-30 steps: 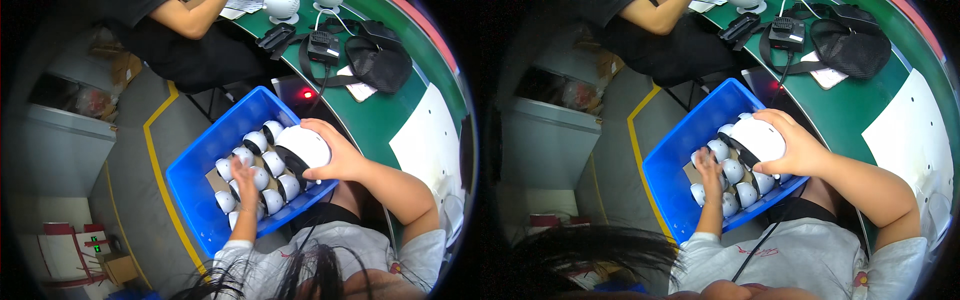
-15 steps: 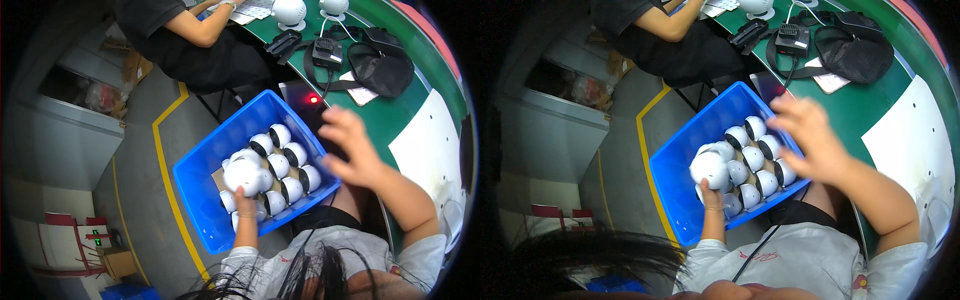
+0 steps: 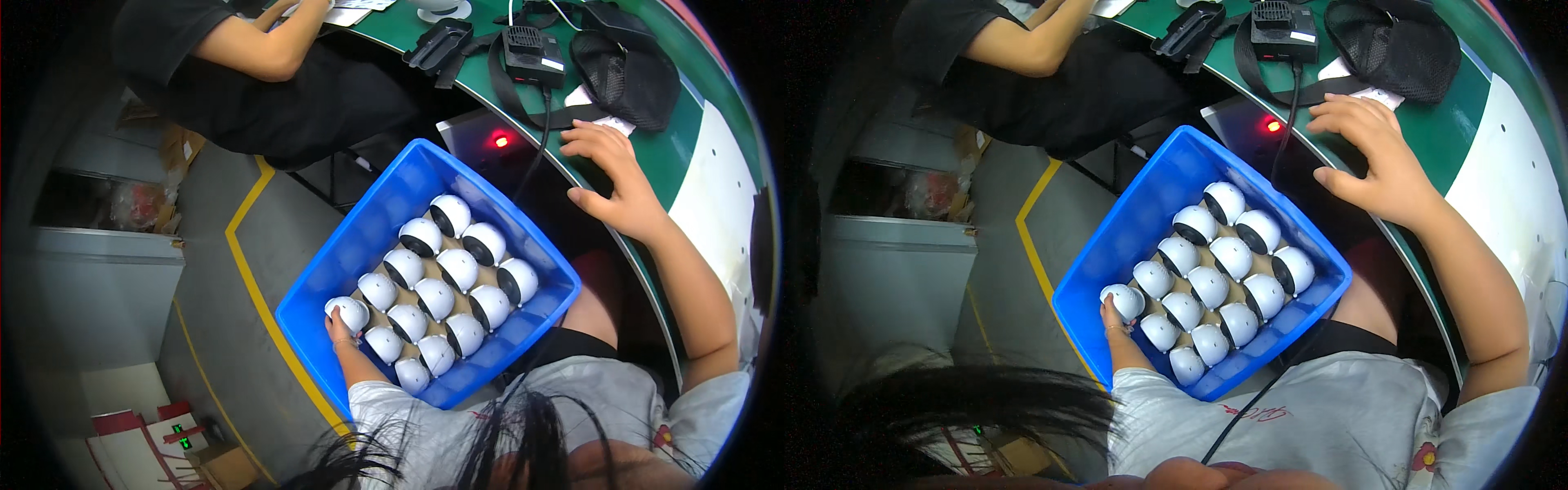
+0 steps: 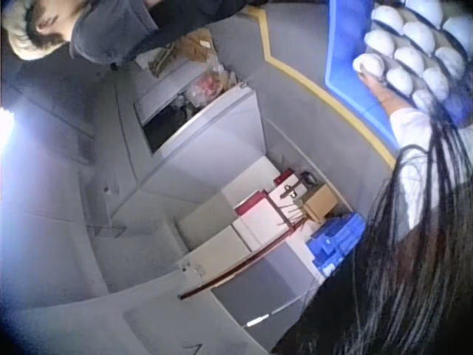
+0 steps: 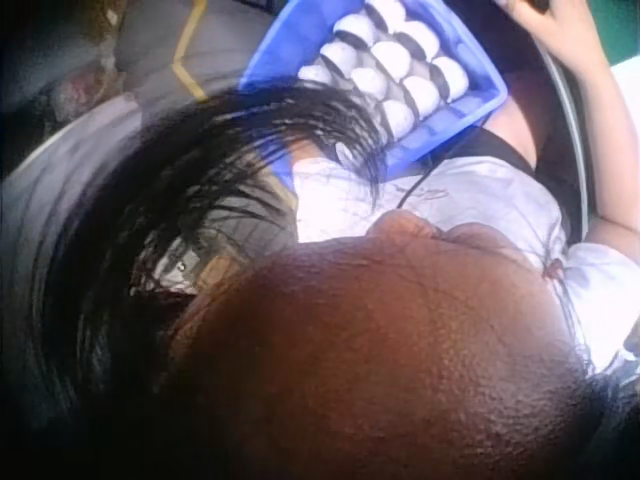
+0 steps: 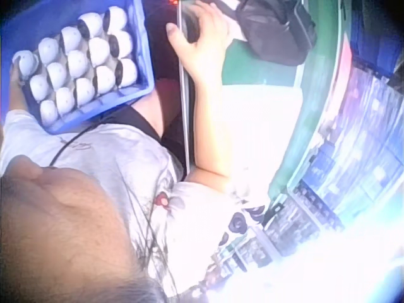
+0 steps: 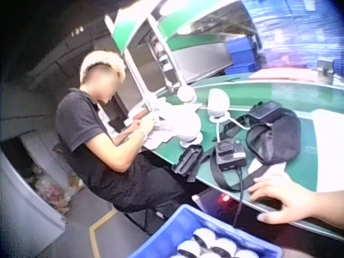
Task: The person assembles white dome security cameras at a factory workstation. They pick up camera bodies, attach black circular components to the lens area, and place the finished units into a blue bin. The process is repeated for multiple units throughout the clip.
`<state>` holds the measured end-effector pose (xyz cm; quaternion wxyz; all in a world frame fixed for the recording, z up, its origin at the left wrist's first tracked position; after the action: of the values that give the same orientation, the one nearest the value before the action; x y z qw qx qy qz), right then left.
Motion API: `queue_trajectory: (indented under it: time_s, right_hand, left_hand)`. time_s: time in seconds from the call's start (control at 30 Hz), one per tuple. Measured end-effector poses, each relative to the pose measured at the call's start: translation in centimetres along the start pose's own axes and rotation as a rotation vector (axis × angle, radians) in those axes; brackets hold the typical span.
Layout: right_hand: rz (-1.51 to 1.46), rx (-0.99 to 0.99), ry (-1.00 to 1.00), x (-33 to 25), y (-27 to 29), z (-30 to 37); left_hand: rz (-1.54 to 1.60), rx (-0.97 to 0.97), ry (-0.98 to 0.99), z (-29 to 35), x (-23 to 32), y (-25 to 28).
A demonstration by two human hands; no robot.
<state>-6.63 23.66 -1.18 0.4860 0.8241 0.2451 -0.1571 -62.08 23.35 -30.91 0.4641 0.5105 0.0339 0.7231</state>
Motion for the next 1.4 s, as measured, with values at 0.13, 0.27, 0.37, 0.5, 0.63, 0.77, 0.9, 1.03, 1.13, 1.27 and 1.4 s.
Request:
queue_trajectory:
  time_s: [0.13, 0.27, 0.37, 0.5, 0.63, 0.77, 0.9, 1.03, 1.13, 1.27, 1.4]
  right_hand:
    - [-0.025, -0.006, -0.035, 0.4, 0.2, 0.0]
    - [-0.028, -0.031, -0.048, 0.3, 0.4, -0.1]
    - [-0.075, 0.028, -0.064, 0.0, 0.4, -0.1]
    - [-0.094, 0.090, -0.057, 0.5, 0.3, 0.5]
    - [-0.092, 0.143, 0.026, 0.6, 0.0, 0.2]
    - [-0.099, 0.286, 0.140, 0.6, 0.5, 0.8]
    - [-0.074, 0.471, 0.411, -1.4, 2.0, 1.8]
    - [-0.332, 0.572, 0.592, -8.9, 5.1, 3.2]
    - [-0.498, 0.733, 0.659, -14.0, 12.6, 4.3]
    - [-0.122, 0.634, 0.708, -17.7, 23.4, 7.5]
    - [0.075, 0.604, 0.477, -14.8, 32.5, 14.6]
  left_hand:
    - [-0.087, -0.030, 0.047, -0.5, 0.4, -1.7]
    - [-0.030, -0.014, -0.277, -7.2, -7.0, -2.9]
    - [-0.202, 0.103, -0.337, -9.4, -9.6, -2.6]
    - [-0.536, 0.352, -0.518, 1.2, -2.7, -2.4]
    - [-0.392, 0.478, -0.743, 3.0, -3.0, -2.7]
    - [-0.100, 0.156, -1.039, 14.6, 1.9, -4.6]
    - [0.197, -0.150, -1.176, 27.8, 6.0, -5.7]
    - [0.399, -0.451, -1.370, 39.2, 8.7, -5.4]
    - [0.504, -0.932, -1.437, 47.7, 9.6, -7.9]
    - [0.571, -1.362, -1.570, 57.7, 9.2, -7.6]
    - [0.626, -1.529, -1.694, 65.1, 9.6, -5.8]
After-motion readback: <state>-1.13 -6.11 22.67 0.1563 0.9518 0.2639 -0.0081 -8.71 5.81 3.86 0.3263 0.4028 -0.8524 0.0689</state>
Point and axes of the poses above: each hand's wrist, its own z-axis away from the middle knuckle, its own y-axis out of the back of the hand, x = y × z, the point moved 2 cm from there along -z, towards the middle knuckle, and after that the axes turned 13 degrees about x, right-handed, at the moved point
